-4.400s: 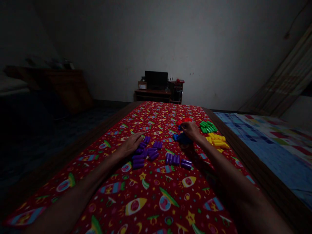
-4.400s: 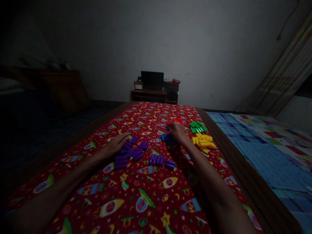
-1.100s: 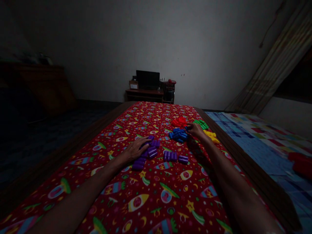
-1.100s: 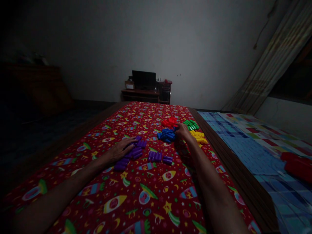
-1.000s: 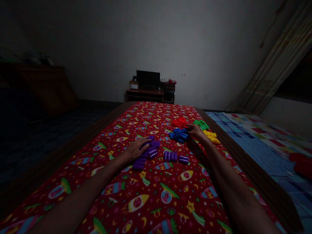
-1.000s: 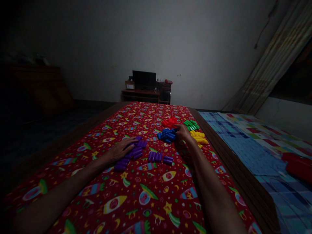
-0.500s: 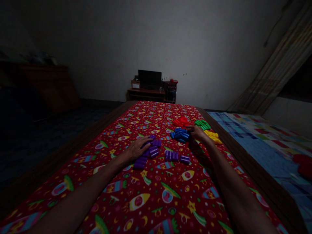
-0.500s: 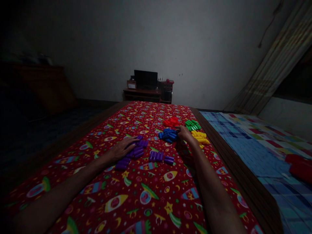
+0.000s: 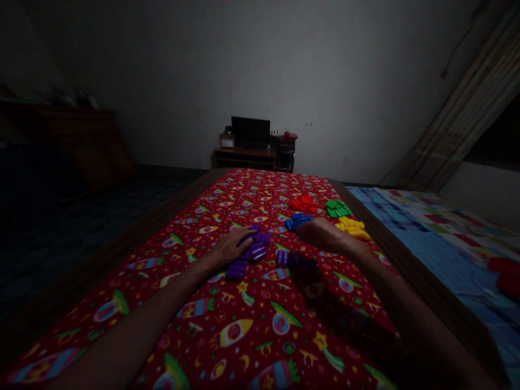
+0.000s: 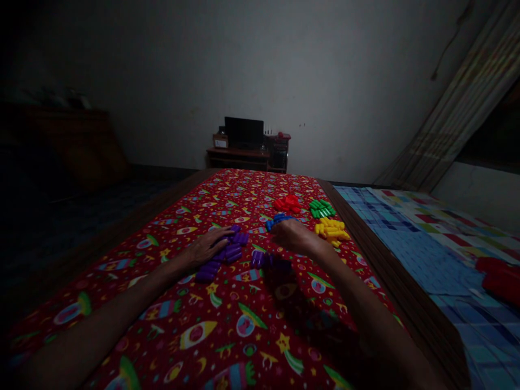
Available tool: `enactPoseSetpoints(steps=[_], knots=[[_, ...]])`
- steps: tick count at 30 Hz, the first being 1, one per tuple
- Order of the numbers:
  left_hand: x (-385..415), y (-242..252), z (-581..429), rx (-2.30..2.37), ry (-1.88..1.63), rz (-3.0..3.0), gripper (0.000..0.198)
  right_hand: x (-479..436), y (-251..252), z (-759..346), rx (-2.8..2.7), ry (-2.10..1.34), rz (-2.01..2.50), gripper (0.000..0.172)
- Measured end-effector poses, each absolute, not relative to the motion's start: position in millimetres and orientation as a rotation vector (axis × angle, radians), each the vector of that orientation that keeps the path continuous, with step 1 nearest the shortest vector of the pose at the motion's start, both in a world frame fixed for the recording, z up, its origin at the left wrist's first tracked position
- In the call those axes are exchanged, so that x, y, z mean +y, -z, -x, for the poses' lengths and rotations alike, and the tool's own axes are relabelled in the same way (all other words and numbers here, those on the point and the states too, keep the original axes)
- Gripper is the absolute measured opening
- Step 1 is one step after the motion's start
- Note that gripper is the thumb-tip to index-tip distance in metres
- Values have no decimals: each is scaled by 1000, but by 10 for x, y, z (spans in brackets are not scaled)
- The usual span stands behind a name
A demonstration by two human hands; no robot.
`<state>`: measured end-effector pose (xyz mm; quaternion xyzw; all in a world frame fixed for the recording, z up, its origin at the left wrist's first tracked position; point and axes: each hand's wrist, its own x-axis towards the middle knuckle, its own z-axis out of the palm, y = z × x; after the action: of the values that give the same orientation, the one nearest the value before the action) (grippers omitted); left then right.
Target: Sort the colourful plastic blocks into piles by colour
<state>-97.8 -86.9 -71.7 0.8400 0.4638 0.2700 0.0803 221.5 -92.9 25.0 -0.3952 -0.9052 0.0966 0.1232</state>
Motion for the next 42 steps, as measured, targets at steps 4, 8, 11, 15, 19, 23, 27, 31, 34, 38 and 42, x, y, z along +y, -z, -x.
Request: enactPoseSetpoints(steps=[4, 8, 11, 15, 19, 23, 27, 31, 34, 38, 42], knots=[[-886, 697, 961, 1411, -827, -2497, 64, -1323, 186, -2271, -2758, 52, 1086, 25], [-890, 681, 960, 1408, -795, -2484, 65, -1316, 487, -2563, -2622, 219, 1265, 20], [-881, 678, 961, 1407, -776, -2485, 66, -1182, 542, -2877, -2435, 361, 1339, 24], [-868, 683, 958, 1414, -788, -2492, 66, -1113, 534, -2999, -2303, 398, 1219, 32], [-872, 679, 957, 1420, -787, -2491, 67, -1229, 547, -2499, -2320, 226, 872, 39], [-890, 669, 959, 1420, -789, -2475, 66, -1380, 540, -1885, -2596, 98, 789, 42], [-894, 676, 964, 1394, -827, -2484, 66, -1440, 513, -1824, -2701, -18, 886, 33], [-879, 686, 967, 1406, -825, -2487, 67, -1398, 528, -2244, -2584, -29, 1012, 31], [-866, 684, 970, 1404, -801, -2500, 67, -1338, 524, -2535, -2500, -14, 1186, 22], [-856, 685, 975, 1409, -785, -2495, 68, -1307, 481, -2672, -2389, -2, 1255, 20], [-859, 692, 981, 1410, -791, -2497, 67, -1352, 422, -2591, -2308, -47, 1108, 24]])
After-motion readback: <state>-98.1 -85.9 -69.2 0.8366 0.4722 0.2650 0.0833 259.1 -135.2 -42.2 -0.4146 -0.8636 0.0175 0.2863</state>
